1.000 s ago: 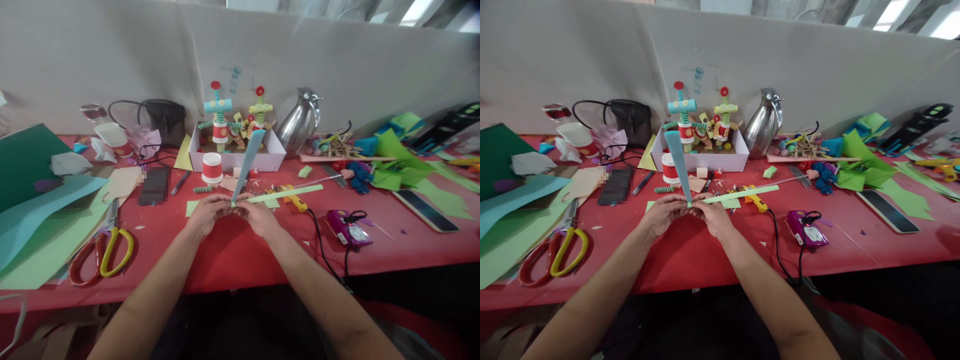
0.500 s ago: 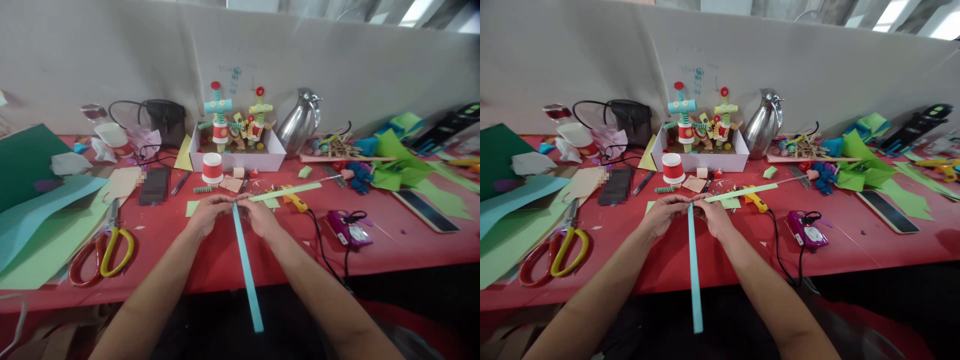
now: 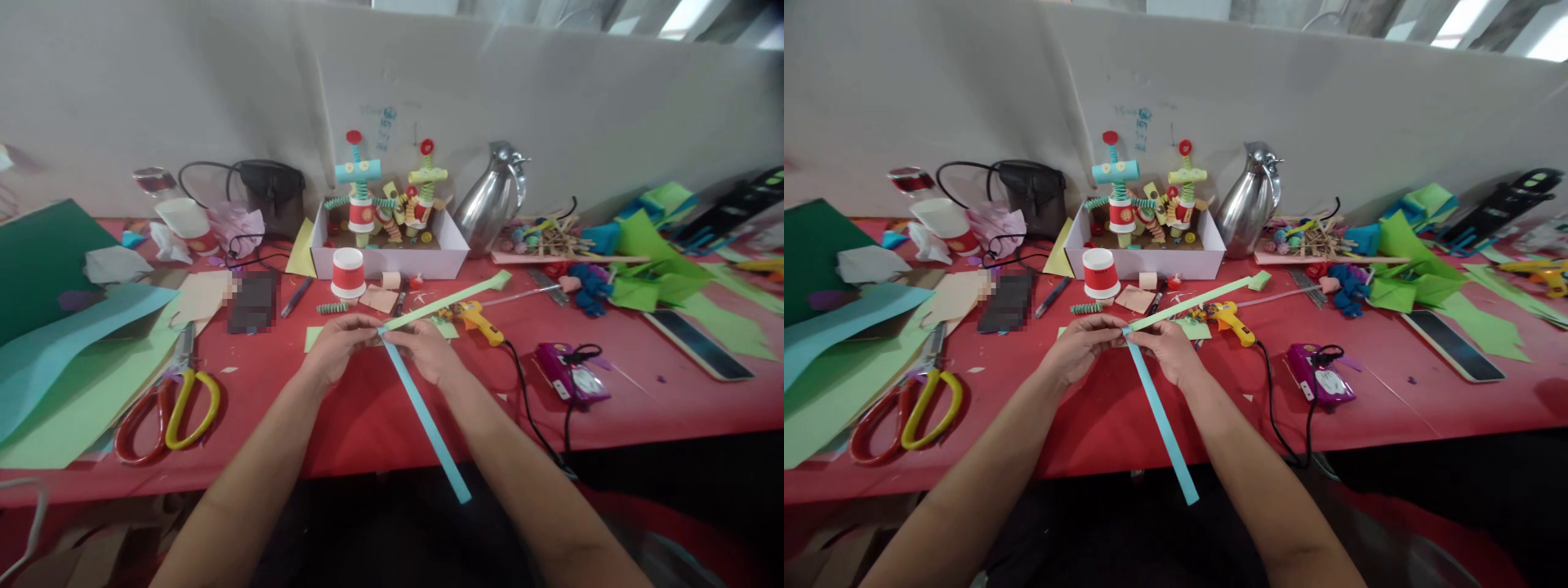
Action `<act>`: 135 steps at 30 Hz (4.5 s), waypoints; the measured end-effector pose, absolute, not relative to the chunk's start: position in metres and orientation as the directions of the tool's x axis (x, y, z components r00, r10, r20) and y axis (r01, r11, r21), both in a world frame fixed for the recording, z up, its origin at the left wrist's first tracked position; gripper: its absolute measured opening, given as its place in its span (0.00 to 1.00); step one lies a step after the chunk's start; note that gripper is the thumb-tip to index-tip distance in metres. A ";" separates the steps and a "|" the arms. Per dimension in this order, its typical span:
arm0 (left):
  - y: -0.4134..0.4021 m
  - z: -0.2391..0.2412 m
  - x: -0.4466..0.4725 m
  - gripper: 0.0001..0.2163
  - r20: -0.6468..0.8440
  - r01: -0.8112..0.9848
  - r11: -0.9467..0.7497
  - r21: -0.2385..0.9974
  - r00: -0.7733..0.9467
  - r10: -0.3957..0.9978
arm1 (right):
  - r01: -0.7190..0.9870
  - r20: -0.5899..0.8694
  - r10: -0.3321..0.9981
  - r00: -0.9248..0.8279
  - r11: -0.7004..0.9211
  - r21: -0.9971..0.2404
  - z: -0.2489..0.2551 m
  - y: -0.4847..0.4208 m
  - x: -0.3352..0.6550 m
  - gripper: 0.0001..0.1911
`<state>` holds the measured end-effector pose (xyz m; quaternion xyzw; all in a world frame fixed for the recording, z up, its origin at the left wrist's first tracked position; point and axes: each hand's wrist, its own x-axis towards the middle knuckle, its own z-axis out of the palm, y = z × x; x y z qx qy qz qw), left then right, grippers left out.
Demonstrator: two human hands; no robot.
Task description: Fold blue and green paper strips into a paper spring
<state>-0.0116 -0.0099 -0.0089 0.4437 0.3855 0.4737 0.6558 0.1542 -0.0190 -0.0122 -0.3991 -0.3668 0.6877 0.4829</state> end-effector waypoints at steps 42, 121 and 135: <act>-0.014 -0.017 0.009 0.11 -0.124 -0.493 0.170 0.853 0.125 0.984 | -0.092 0.156 0.982 0.104 0.166 -0.982 -0.021 -0.023 0.144 0.07; -0.011 -0.019 0.006 0.14 -0.105 -0.374 0.184 0.909 0.221 0.970 | -0.443 -0.279 0.958 -0.058 -0.276 -0.853 -0.015 -0.016 0.148 0.08; -0.011 -0.023 0.006 0.12 0.072 -0.180 -0.039 0.983 0.180 0.981 | -0.477 -0.344 0.937 -0.060 -0.329 -0.815 -0.018 -0.013 0.151 0.07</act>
